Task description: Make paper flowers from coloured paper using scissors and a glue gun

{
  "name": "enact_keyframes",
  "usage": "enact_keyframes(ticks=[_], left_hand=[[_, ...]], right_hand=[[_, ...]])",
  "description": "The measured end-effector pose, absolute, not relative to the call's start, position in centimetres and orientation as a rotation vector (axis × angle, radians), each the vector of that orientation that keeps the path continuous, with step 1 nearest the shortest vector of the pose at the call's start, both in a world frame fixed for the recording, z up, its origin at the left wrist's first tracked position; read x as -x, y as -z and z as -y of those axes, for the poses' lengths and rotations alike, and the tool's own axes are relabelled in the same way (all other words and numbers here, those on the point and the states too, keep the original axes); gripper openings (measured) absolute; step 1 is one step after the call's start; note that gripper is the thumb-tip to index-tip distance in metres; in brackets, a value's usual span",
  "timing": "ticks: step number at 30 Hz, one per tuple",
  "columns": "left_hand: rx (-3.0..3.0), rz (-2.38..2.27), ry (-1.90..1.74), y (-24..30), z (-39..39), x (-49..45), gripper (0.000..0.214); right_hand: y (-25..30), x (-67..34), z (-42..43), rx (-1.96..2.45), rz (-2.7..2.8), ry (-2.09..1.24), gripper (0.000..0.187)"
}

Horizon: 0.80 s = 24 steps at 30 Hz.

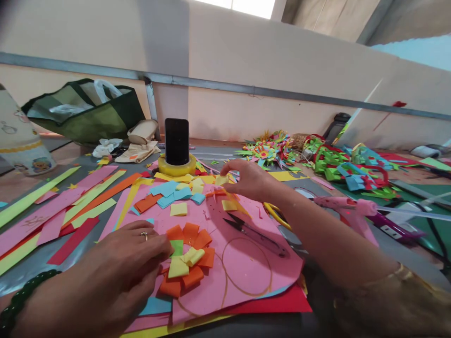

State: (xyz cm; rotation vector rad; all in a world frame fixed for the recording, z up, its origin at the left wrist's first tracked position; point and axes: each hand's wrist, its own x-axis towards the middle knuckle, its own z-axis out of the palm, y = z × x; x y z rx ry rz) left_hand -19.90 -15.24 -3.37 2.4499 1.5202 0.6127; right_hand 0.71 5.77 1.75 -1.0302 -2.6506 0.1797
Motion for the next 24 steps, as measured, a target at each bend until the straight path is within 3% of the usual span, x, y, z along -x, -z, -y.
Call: enact_keyframes(ticks=[12,24], left_hand=[[-2.477,-1.500,-0.619,3.2,15.5,19.8,0.013],[-2.513,-1.512,-0.557,3.1,15.4,19.8,0.013]], right_hand=[[-1.8,0.2,1.8,0.427,2.933,-0.696,0.025],[-2.1,0.7,3.0,0.321,3.117,-0.512,0.023]])
